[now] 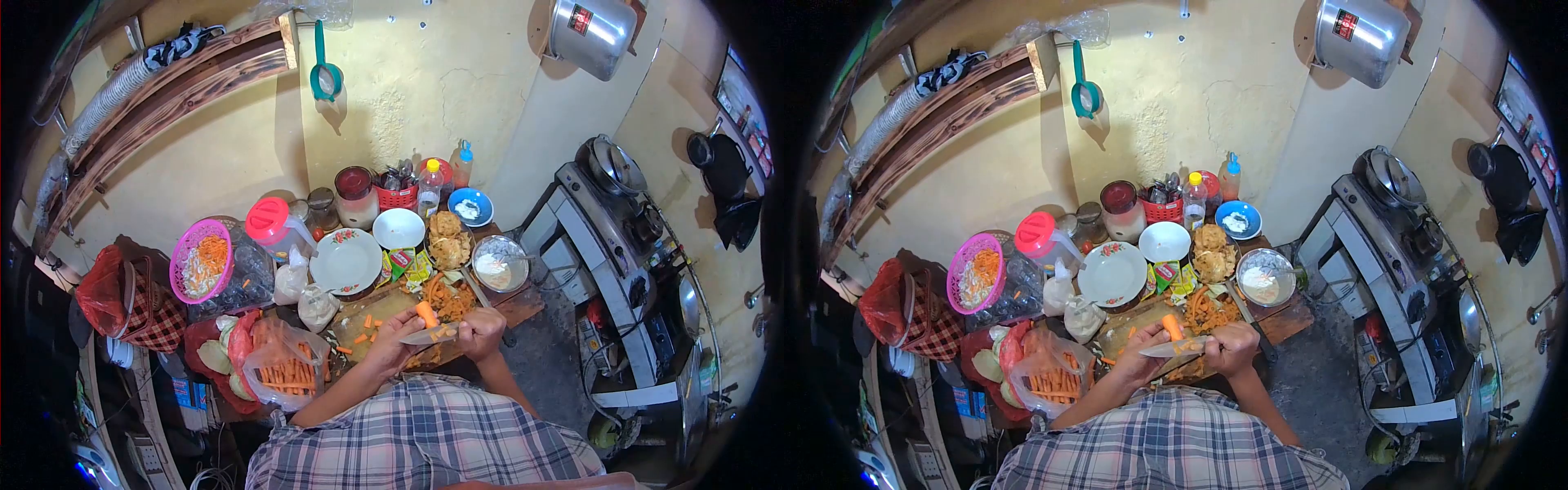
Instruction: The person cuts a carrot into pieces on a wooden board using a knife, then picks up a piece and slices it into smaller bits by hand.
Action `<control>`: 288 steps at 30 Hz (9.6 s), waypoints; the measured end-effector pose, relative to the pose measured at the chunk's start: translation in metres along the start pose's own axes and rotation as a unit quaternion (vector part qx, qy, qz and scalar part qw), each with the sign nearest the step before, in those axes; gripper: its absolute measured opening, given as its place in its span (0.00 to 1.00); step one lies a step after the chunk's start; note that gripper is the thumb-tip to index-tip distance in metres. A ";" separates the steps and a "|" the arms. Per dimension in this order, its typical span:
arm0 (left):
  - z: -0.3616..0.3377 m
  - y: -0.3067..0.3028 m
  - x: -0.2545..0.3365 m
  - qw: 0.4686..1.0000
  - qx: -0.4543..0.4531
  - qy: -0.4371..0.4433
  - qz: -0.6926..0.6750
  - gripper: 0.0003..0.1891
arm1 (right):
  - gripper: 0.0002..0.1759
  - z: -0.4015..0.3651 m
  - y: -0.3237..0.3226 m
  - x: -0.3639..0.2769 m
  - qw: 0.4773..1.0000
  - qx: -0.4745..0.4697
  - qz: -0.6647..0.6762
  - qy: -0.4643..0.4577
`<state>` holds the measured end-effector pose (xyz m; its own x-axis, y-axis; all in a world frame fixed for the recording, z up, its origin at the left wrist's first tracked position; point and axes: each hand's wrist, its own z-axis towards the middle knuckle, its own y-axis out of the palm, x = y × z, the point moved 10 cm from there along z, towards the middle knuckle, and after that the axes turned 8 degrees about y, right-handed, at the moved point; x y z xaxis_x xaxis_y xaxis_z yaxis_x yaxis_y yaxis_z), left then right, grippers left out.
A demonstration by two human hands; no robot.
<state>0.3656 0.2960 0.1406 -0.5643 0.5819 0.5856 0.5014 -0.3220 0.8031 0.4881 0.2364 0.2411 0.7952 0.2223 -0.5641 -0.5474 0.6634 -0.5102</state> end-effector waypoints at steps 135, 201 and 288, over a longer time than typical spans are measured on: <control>0.004 0.004 -0.045 0.997 0.037 -0.064 0.001 0.13 | 0.17 0.012 0.003 0.067 0.980 -0.020 -0.060 0.186; 0.073 0.084 -0.033 0.998 0.056 0.009 -0.007 0.16 | 0.14 0.082 -0.079 0.086 0.996 -0.025 0.070 -0.043; 0.026 -0.001 -0.040 0.988 0.008 -0.096 -0.119 0.12 | 0.18 0.039 0.024 0.041 0.989 -0.062 0.127 0.048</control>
<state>0.4044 0.2924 0.1130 -0.5335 0.7715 0.3466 0.3806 -0.1470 0.9130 0.5182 0.2895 0.2314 0.6031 0.2985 -0.7397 -0.7587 0.5009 -0.4165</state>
